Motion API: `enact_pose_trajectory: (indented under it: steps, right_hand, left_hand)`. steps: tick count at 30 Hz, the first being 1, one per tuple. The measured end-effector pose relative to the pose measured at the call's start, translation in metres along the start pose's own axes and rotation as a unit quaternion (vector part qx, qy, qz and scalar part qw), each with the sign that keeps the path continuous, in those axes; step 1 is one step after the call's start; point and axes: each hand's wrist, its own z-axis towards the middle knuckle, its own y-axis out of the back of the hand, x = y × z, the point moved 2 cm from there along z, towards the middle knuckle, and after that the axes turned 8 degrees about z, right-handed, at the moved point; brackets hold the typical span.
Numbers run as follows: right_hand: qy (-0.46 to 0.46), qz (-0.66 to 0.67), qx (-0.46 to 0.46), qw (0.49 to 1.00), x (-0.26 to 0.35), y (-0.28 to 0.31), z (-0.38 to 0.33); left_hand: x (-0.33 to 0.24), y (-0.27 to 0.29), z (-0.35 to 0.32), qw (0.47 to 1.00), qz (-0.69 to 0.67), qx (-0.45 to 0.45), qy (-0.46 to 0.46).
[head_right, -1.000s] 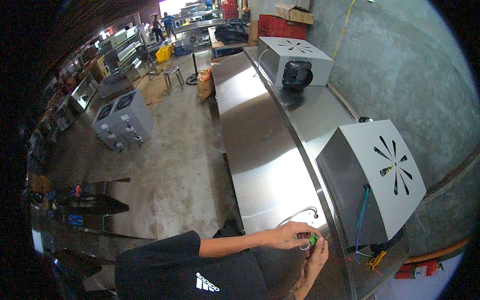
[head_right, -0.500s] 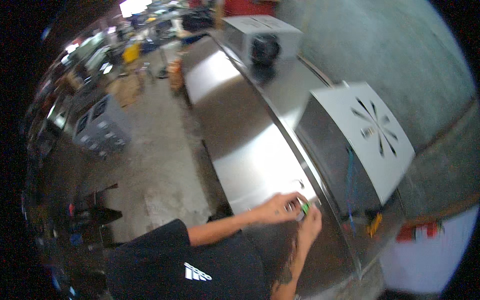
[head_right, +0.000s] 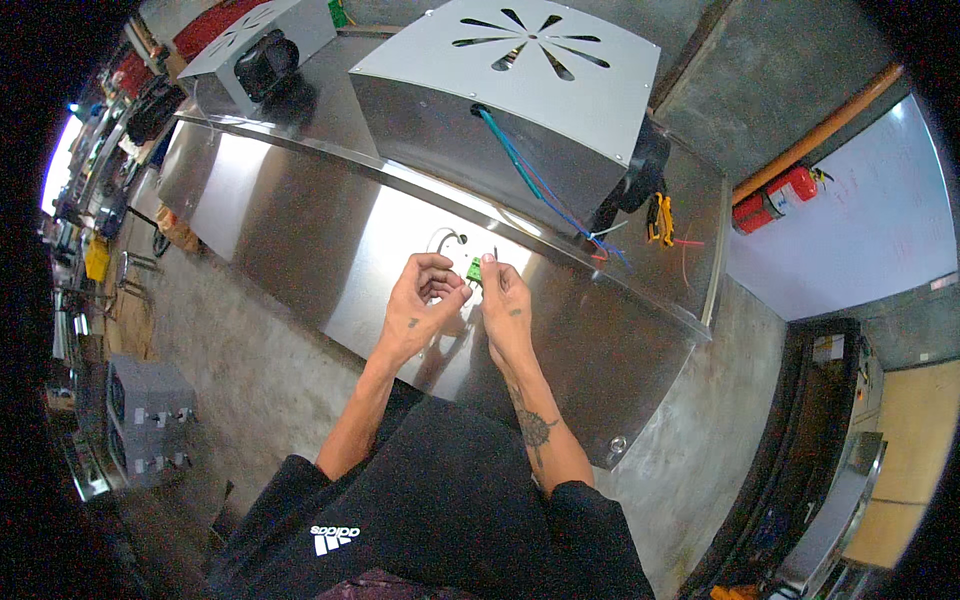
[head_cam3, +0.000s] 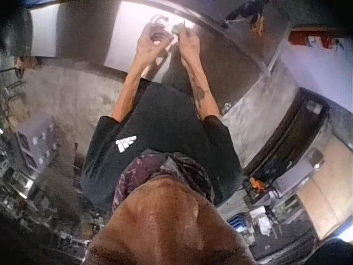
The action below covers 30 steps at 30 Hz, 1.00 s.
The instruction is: The person strips wire insulation using pliers, inserts wires into a green terminal block, and secures them with a screwdriver. The person repeats this process for multiple wires on a stainless steel workbench.
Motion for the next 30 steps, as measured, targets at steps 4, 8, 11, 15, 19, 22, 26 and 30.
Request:
enact_pose_trajectory:
  steps: [4,8,11,15,19,22,26,30]
  right_hand:
    - [-0.035,-0.003,-0.016,0.999,0.004,-0.001,-0.004]
    - [-0.031,0.034,-0.004,0.999,0.001,0.000,-0.002]
    - [-0.034,0.059,-0.024,0.997,0.002,-0.003,-0.002]
    - [-0.033,0.073,-0.035,0.996,0.000,-0.004,-0.002]
    - [-0.029,0.084,-0.038,0.995,0.002,-0.008,-0.005]
    - [-0.024,0.082,-0.026,0.996,-0.001,-0.005,-0.005]
    - [-0.027,0.062,-0.036,0.997,0.002,-0.008,-0.008]
    - [-0.019,0.049,-0.037,0.998,0.000,-0.007,-0.005]
  left_hand:
    - [-0.001,0.000,-0.001,0.999,0.022,-0.030,0.007]
    - [-0.003,-0.001,-0.002,0.999,0.012,-0.039,0.034]
    - [-0.004,-0.001,-0.003,0.998,0.027,-0.041,0.041]
    - [-0.007,0.001,-0.004,0.997,0.055,-0.036,0.030]
    - [-0.006,0.001,-0.003,0.997,0.068,-0.031,0.031]
    - [-0.009,0.001,-0.002,0.996,0.074,-0.026,0.039]
    - [-0.008,0.000,-0.001,0.995,0.075,-0.022,0.061]
    - [-0.010,0.000,0.000,0.993,0.087,-0.024,0.069]
